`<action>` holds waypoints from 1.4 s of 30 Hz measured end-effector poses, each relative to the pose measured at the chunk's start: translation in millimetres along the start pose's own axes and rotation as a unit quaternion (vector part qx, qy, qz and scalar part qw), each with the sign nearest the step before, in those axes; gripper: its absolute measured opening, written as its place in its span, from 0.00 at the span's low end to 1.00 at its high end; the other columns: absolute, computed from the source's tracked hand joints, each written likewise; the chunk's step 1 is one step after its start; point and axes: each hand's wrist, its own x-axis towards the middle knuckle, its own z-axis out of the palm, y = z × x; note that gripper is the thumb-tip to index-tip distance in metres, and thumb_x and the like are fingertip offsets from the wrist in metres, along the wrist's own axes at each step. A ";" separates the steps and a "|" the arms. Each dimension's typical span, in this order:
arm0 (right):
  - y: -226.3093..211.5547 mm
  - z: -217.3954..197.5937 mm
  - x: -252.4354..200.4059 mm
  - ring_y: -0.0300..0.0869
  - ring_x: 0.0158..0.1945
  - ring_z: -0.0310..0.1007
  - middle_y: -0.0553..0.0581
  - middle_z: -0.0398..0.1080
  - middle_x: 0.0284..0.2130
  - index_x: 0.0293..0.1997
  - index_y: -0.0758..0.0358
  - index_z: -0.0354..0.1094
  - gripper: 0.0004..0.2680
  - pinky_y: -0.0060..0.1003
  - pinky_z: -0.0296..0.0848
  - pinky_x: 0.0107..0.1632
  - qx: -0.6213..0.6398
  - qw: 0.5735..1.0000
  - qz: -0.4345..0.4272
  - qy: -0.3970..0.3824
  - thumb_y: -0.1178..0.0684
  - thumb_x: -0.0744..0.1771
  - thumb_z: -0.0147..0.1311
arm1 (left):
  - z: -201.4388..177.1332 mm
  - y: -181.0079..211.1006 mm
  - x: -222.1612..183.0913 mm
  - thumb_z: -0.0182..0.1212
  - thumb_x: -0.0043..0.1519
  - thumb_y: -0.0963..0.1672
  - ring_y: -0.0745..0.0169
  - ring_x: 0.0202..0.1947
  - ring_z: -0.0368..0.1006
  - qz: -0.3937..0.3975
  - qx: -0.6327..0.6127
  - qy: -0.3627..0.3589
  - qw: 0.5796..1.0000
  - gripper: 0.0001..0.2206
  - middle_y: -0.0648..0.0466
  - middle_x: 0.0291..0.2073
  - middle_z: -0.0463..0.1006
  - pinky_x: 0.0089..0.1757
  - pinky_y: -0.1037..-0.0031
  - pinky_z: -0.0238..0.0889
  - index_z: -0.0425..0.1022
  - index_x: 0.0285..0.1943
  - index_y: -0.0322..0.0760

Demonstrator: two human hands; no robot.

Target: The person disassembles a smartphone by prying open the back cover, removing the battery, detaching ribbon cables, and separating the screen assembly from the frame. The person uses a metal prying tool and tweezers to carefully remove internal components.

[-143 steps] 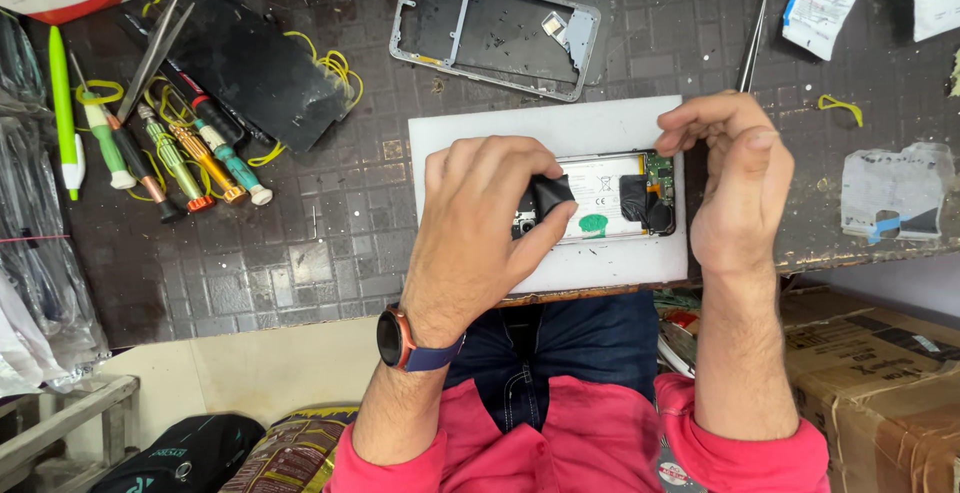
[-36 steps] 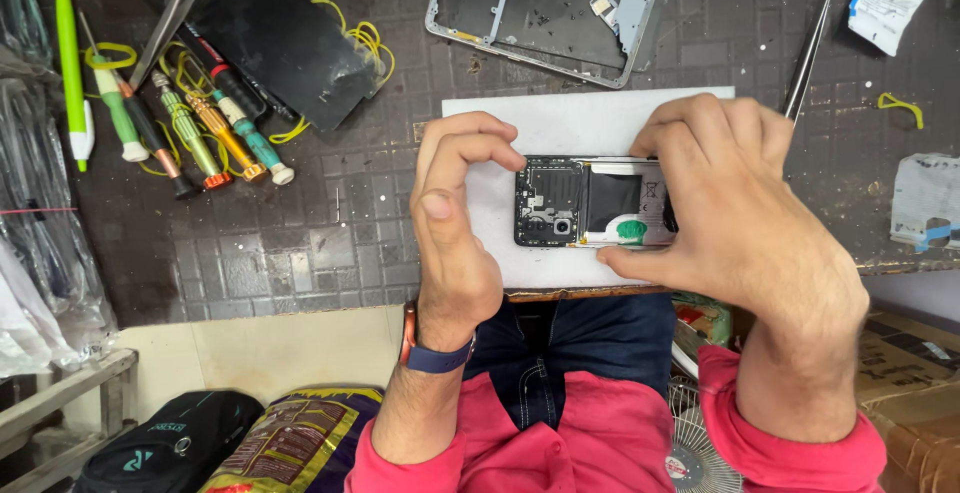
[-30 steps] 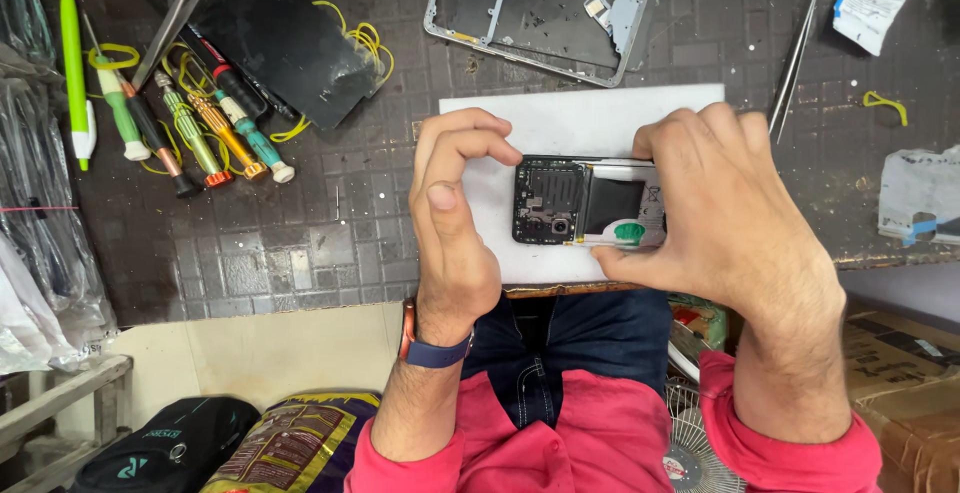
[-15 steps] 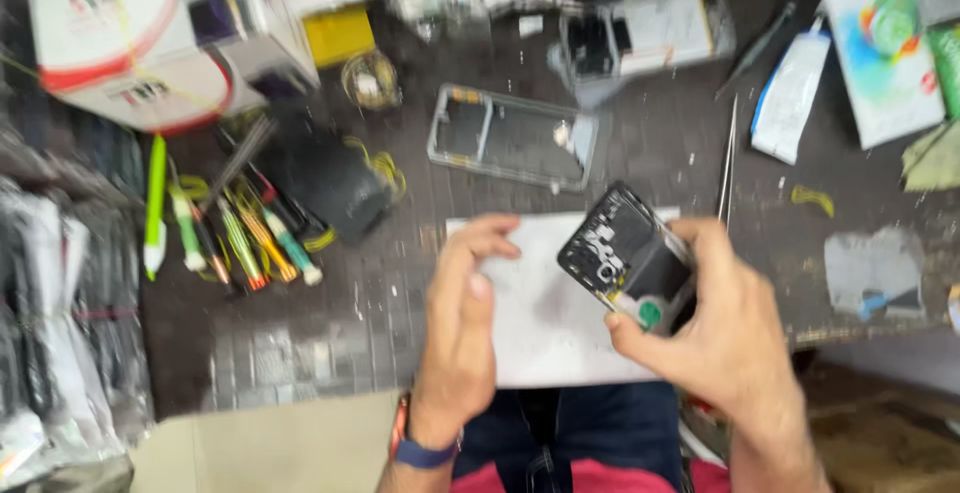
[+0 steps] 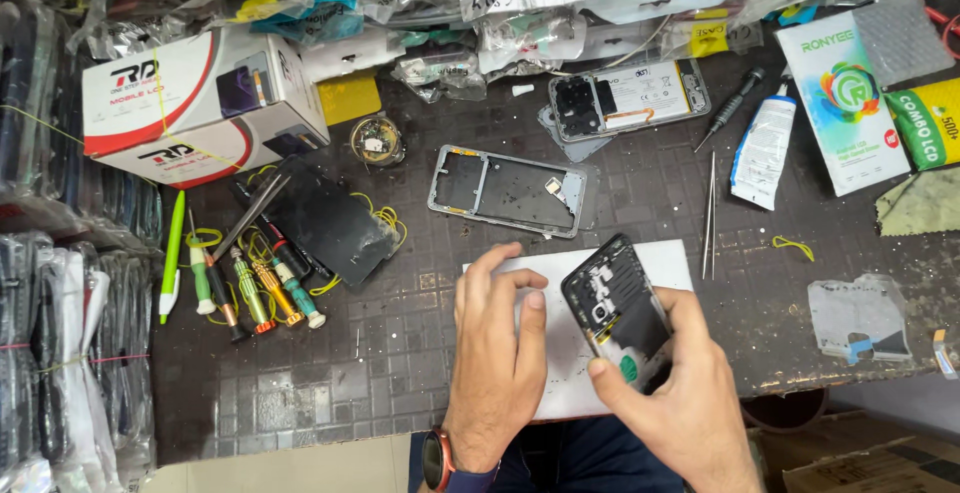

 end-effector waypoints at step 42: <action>-0.6 -12.5 2.9 0.51 0.43 0.72 0.57 0.67 0.44 0.49 0.63 0.71 0.24 0.40 0.72 0.42 -0.138 0.953 -0.255 0.084 0.47 0.54 0.76 | 50.9 -34.9 -9.2 0.24 0.70 0.65 0.50 0.49 0.77 -0.167 -0.663 -0.196 0.703 0.44 0.39 0.50 0.78 0.54 0.59 0.72 0.69 0.67 0.24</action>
